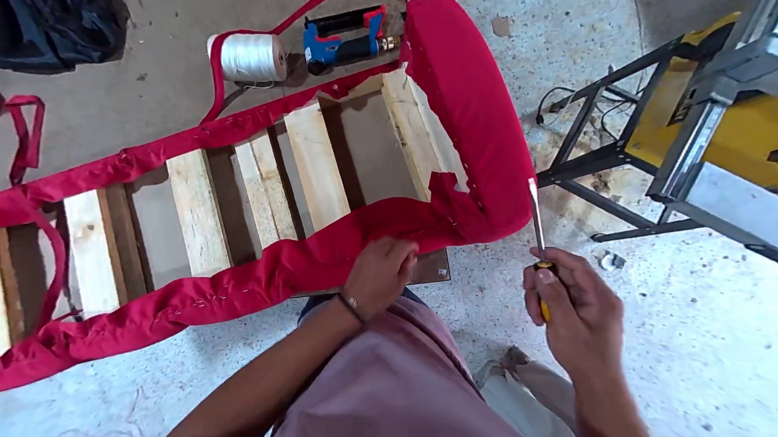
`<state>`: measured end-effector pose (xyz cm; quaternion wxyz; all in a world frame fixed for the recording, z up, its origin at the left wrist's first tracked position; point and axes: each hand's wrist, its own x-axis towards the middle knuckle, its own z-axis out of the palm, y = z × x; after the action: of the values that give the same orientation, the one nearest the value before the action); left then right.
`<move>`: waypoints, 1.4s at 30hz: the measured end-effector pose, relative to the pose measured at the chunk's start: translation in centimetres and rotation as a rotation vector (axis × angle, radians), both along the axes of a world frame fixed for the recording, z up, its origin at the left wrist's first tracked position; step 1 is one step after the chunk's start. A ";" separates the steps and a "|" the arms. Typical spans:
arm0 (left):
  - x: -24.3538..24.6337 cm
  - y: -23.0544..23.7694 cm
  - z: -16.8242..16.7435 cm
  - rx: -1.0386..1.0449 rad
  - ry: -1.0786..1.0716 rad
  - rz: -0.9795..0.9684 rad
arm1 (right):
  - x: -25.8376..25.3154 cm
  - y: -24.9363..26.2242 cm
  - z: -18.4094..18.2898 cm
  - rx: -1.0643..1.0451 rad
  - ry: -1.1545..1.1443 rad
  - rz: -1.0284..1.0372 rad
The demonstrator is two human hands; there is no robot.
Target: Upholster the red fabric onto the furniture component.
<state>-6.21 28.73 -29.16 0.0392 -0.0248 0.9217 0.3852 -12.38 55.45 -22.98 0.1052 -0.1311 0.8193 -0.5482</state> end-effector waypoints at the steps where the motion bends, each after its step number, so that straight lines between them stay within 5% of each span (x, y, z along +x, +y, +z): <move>1: -2.2 -0.3 -0.5 -0.049 -0.052 -0.008 | 0.1 0.3 0.7 0.072 0.001 0.028; 4: -7.1 -1.9 -1.8 -0.150 -0.164 -0.010 | 1.2 0.3 1.0 0.322 -0.003 0.107; 11: -8.7 3.0 -3.7 -0.140 0.044 -0.159 | 3.9 -1.2 -1.1 0.660 0.006 -0.040; 23: -8.6 4.8 -7.0 -0.227 0.394 -0.204 | 5.6 0.3 -1.1 0.536 0.007 -0.183; 29: -9.3 5.0 -5.2 -0.054 0.014 0.022 | 5.3 0.7 -1.6 0.472 0.031 -0.131; 36: -7.9 6.4 -7.0 -0.256 0.382 -0.046 | 5.5 2.2 -2.1 0.428 0.018 -0.196; 40: -9.1 6.5 -4.7 -0.165 0.031 0.094 | 5.0 2.5 -2.3 0.414 0.023 -0.172; 42: -8.6 7.2 -5.2 -0.163 0.082 0.140 | 5.1 3.0 -2.2 0.405 0.030 -0.168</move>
<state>-14.84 35.91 -34.40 -0.0279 -0.0764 0.9468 0.3113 -7.24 58.50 -25.23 0.0711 -0.0467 0.9223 -0.3771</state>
